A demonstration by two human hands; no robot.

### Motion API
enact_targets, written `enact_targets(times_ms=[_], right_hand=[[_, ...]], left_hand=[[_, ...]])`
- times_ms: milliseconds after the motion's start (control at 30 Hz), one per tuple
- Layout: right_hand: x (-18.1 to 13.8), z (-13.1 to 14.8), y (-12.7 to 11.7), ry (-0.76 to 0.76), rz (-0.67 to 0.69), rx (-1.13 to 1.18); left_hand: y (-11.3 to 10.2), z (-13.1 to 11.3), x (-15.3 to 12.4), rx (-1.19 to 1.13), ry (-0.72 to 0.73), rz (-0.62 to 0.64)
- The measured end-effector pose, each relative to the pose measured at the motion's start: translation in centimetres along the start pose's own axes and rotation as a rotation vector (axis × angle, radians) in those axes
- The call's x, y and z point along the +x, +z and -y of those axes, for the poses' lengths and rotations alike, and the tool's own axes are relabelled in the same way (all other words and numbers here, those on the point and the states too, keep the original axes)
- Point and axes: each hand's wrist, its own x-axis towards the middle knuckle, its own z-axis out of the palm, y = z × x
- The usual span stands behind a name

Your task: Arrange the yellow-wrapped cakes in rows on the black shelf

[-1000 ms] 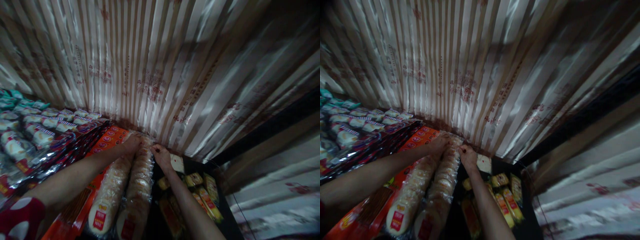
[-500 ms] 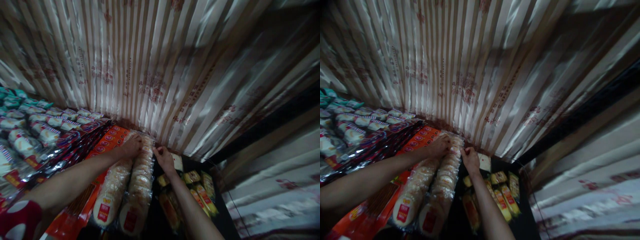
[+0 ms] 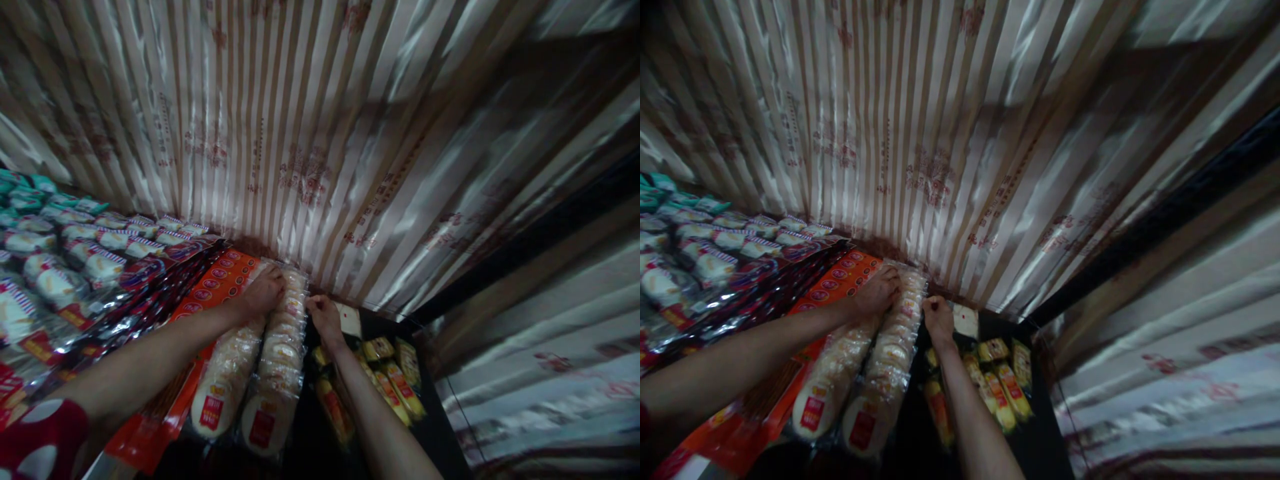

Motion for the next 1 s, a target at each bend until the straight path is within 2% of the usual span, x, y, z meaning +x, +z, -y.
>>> enact_targets(times_ms=[167,367,667,833,1000], right_hand=[[-0.2,-0.7,0.3,-0.018,-0.016,0.019],[-1.4,-0.2,-0.6,0.012,0.003,0.011],[-2.3,1.2,-1.4,-0.006,0.139,-0.079],[-2.2,1.2,-1.1,-0.025,0.067,-0.103],[-2.4,1.4,-1.0,-0.026,0.078,-0.102]], left_hand=[[0.0,-0.6,-1.1,-0.031,0.087,0.042],[0.6,-0.8,-1.1,-0.052,0.009,0.074],[1.3,-0.6,-0.4,-0.087,-0.057,-0.014],[0.2,-0.9,-1.2,-0.087,-0.081,-0.053],[-1.0,-1.6,-2.7,-0.039,0.023,0.065]])
